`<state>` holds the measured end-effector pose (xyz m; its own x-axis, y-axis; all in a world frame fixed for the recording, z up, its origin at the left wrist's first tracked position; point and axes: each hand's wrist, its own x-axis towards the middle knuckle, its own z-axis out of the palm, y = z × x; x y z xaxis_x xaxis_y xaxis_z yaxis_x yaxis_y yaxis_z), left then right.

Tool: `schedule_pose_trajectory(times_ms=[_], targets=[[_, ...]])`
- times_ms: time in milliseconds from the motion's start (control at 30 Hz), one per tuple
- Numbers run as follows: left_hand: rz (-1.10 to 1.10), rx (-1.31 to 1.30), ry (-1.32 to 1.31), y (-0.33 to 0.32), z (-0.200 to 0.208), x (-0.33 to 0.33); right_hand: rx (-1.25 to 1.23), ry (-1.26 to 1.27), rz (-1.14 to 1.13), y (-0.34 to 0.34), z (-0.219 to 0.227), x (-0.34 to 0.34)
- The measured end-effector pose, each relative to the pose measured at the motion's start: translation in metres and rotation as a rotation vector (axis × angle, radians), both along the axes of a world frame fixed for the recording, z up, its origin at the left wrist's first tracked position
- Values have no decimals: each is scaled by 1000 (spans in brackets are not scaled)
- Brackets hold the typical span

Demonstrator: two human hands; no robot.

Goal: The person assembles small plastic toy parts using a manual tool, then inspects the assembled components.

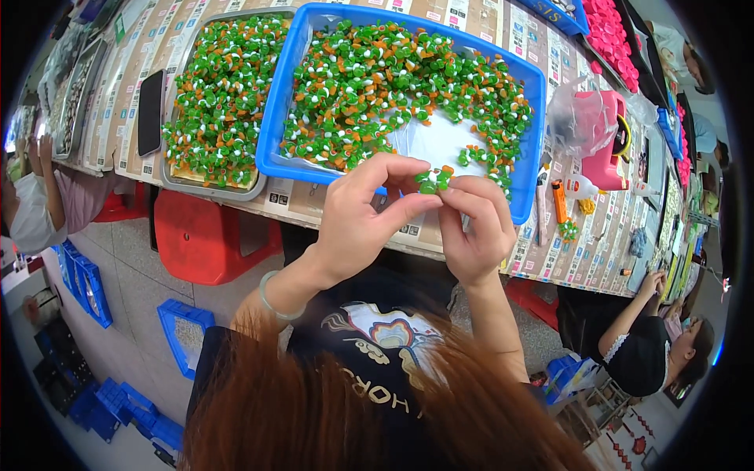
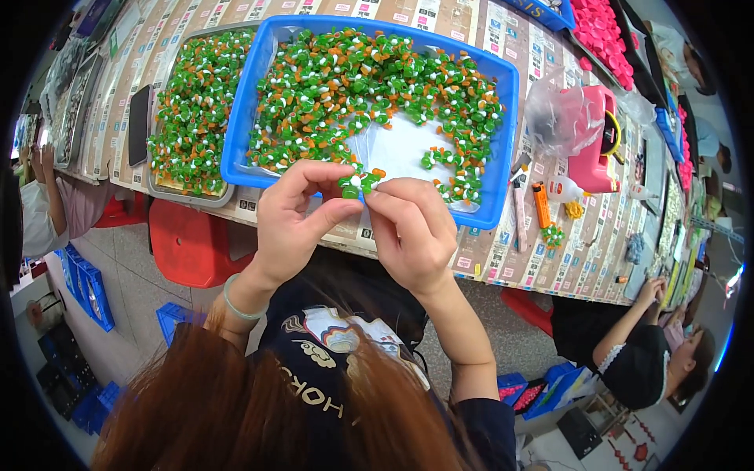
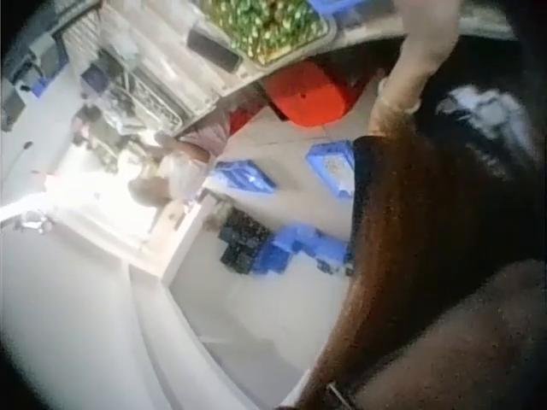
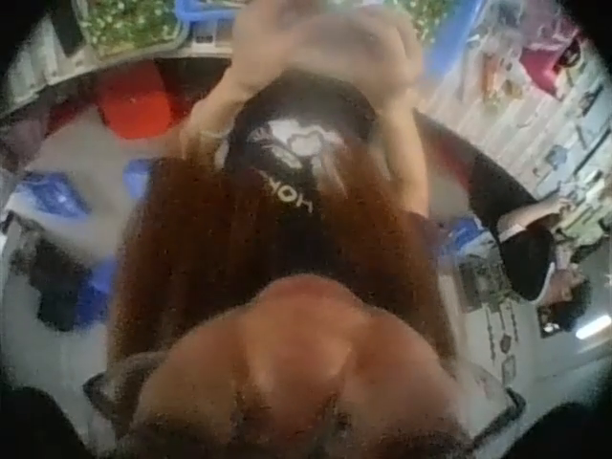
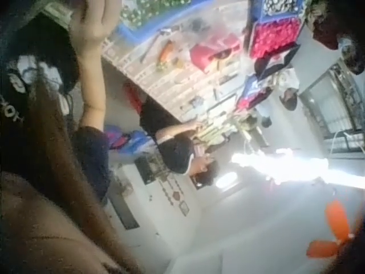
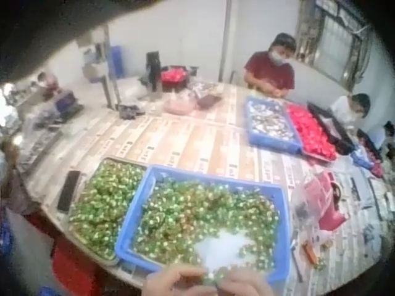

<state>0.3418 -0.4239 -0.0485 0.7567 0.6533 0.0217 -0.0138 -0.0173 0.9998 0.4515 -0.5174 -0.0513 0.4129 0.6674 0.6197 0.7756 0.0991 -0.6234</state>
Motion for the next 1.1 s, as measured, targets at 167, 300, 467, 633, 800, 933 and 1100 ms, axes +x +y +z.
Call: schedule_pose_trajectory(times_ms=[167, 300, 467, 633, 800, 933, 1100], targets=[[-44, -289, -124, -7, 2, -3, 43, -22, 32, -8, 2, 1], [-32, -429, -211, -10, 5, -5, 47, 393, 96, -15, 6, -4], [-92, -339, -133, -7, 2, -10, 59, 1136, 183, -22, 14, -4], [-82, -270, -186, -8, -2, -9, -65, 1269, 253, -23, 18, -1], [-128, -583, -196, -5, -6, -3, -141, 1083, 121, -24, 17, -4], [-109, -707, -333, -7, -9, 1, -114, 648, 143, -22, 7, -1], [-124, -655, -330, -3, -16, 1, -142, 562, 86, -22, 12, 18]])
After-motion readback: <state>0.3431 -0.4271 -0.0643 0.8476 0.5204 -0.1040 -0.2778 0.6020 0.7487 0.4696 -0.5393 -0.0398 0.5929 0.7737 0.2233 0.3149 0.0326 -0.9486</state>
